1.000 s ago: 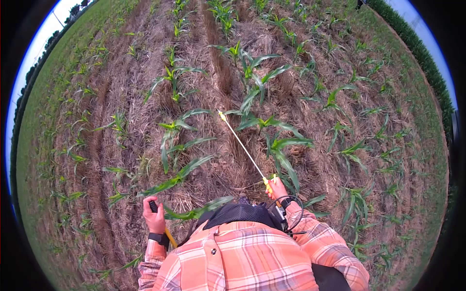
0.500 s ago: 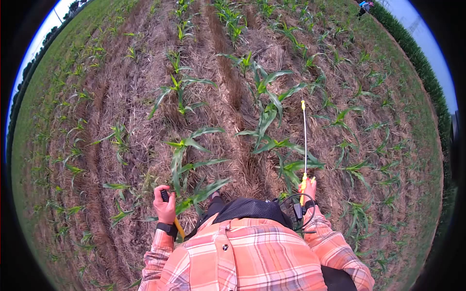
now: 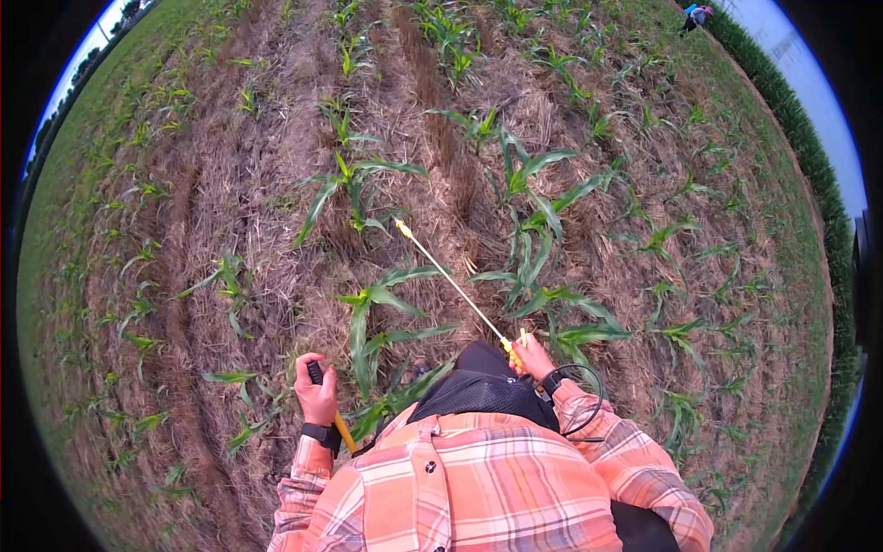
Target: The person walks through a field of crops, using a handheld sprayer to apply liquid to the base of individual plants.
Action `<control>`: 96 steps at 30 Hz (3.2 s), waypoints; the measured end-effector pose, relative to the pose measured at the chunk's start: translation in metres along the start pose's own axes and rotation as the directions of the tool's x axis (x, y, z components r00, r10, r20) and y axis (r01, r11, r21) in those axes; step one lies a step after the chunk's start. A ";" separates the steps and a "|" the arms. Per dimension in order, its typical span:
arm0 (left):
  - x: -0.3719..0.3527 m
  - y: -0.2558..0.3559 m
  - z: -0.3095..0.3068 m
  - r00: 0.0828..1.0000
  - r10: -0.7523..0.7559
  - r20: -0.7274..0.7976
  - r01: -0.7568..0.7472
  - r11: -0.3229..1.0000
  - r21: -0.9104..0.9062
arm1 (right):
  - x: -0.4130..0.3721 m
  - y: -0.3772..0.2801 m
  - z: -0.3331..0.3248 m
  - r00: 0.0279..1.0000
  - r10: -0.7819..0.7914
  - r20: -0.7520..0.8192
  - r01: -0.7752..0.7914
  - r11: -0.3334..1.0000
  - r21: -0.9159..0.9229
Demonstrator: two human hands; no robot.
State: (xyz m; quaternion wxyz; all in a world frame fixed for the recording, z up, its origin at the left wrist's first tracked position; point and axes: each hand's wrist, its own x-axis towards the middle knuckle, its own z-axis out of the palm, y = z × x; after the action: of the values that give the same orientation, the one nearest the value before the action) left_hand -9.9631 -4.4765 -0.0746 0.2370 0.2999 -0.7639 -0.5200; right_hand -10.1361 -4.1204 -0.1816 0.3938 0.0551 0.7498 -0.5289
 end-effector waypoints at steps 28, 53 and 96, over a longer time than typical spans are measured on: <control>0.205 0.089 0.129 0.996 0.046 -0.071 -0.038 0.993 0.109 | 0.226 -0.121 -0.171 0.916 0.014 -0.402 0.142 0.923 0.357; 0.427 0.004 0.115 0.997 -0.013 -0.076 0.015 0.999 0.036 | 0.375 -0.296 -0.016 0.976 -0.049 0.214 0.057 0.998 -0.032; 0.870 0.037 0.261 0.997 -0.008 -0.072 0.026 0.968 0.251 | 0.701 -0.567 -0.115 0.907 0.007 -0.421 0.061 0.987 0.148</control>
State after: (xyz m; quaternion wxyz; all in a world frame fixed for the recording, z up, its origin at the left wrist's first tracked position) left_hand -10.7624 -4.9087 -0.0873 0.2191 0.3524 -0.8123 -0.4099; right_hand -10.9600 -4.5052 -0.1965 0.2101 0.1883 0.7734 -0.5676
